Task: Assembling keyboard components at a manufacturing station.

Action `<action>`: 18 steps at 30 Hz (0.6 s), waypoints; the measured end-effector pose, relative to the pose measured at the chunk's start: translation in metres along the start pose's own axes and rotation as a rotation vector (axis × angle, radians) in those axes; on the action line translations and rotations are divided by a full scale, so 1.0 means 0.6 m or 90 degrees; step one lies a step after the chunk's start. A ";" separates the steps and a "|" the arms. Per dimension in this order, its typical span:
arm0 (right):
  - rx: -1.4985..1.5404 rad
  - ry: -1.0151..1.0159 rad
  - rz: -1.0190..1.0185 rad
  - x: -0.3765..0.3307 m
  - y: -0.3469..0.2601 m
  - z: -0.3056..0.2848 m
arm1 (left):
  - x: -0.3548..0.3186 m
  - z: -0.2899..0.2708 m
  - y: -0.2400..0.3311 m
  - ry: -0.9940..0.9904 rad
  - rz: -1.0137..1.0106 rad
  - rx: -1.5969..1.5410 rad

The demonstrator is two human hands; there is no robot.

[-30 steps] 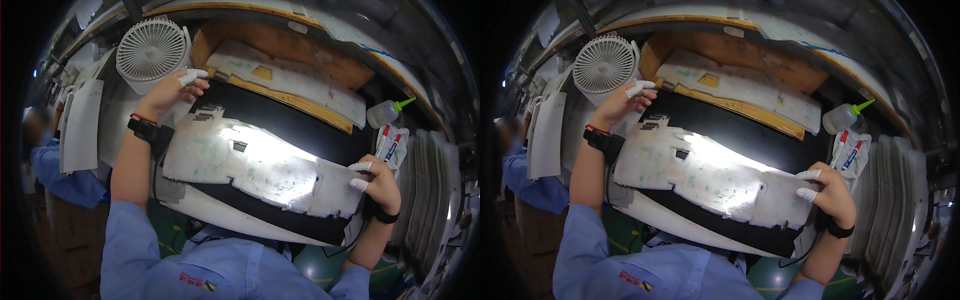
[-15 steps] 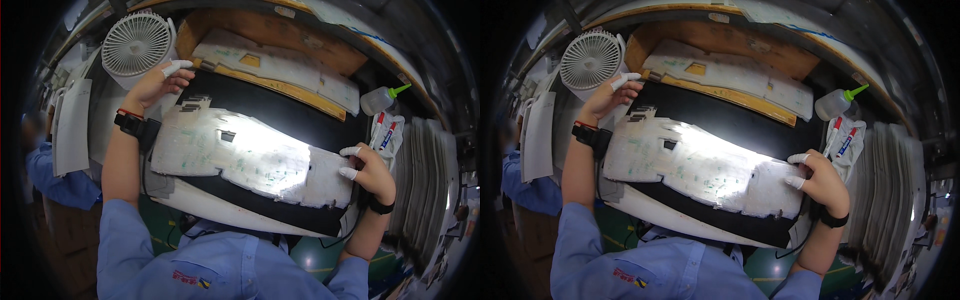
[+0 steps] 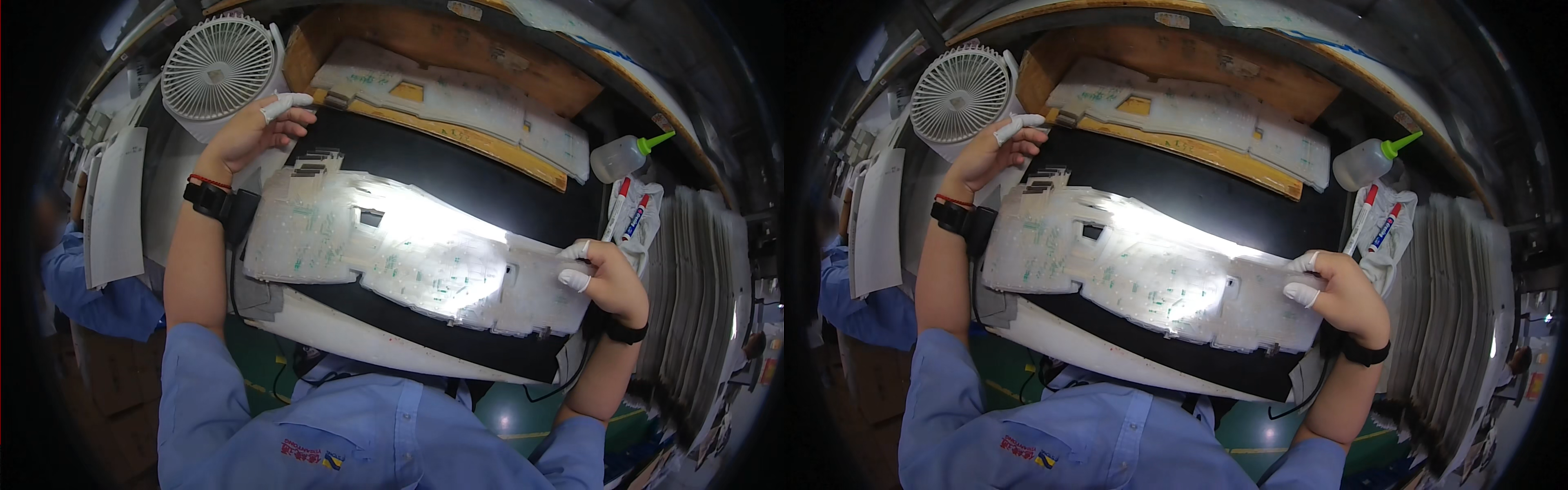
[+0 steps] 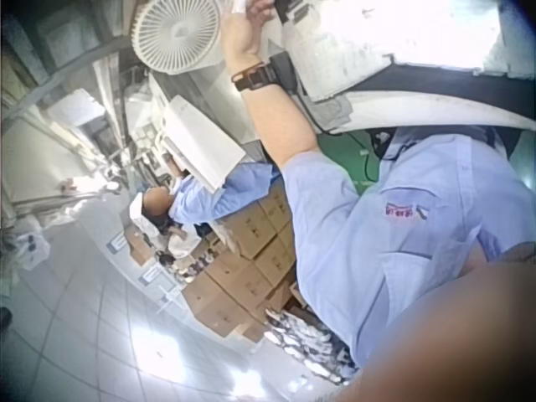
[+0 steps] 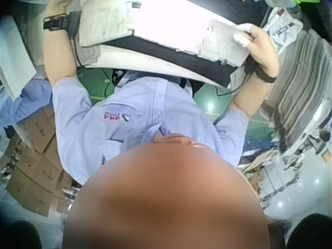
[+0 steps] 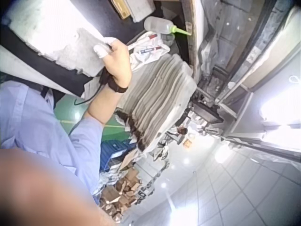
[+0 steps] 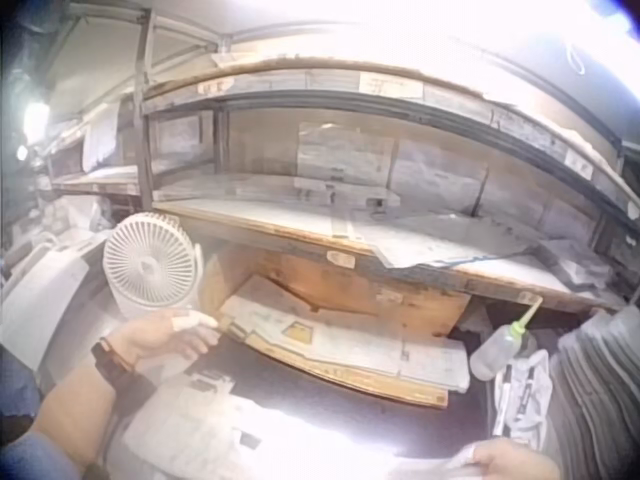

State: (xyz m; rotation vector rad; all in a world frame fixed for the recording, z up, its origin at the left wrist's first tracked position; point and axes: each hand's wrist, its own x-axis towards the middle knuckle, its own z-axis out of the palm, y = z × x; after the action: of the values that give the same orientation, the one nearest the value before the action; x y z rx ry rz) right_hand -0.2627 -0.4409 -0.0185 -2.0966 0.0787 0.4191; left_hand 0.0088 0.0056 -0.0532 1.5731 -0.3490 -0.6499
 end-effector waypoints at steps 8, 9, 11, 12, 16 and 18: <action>0.106 0.192 -0.086 -0.019 0.011 -0.018 | -0.013 0.014 0.010 -0.054 -0.039 -0.003; 0.107 0.193 -0.087 -0.015 0.014 -0.015 | -0.013 0.016 0.010 -0.078 -0.049 -0.007; 0.130 0.181 -0.040 -0.002 0.019 -0.011 | -0.014 0.023 0.010 -0.067 -0.045 0.062; 0.099 0.142 -0.011 0.004 0.020 -0.015 | -0.015 0.023 0.009 -0.051 -0.040 0.130; 0.063 0.182 -0.025 0.005 0.019 -0.010 | -0.013 0.014 -0.009 -0.088 0.050 0.127; 0.077 0.167 0.015 0.005 0.027 -0.013 | -0.010 0.017 -0.003 -0.070 0.032 0.170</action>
State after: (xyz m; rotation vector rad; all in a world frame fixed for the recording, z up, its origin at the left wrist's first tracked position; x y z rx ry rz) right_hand -0.2612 -0.4559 -0.0287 -2.0220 0.2765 0.1467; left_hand -0.0022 0.0010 -0.0541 1.7788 -0.5754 -0.6732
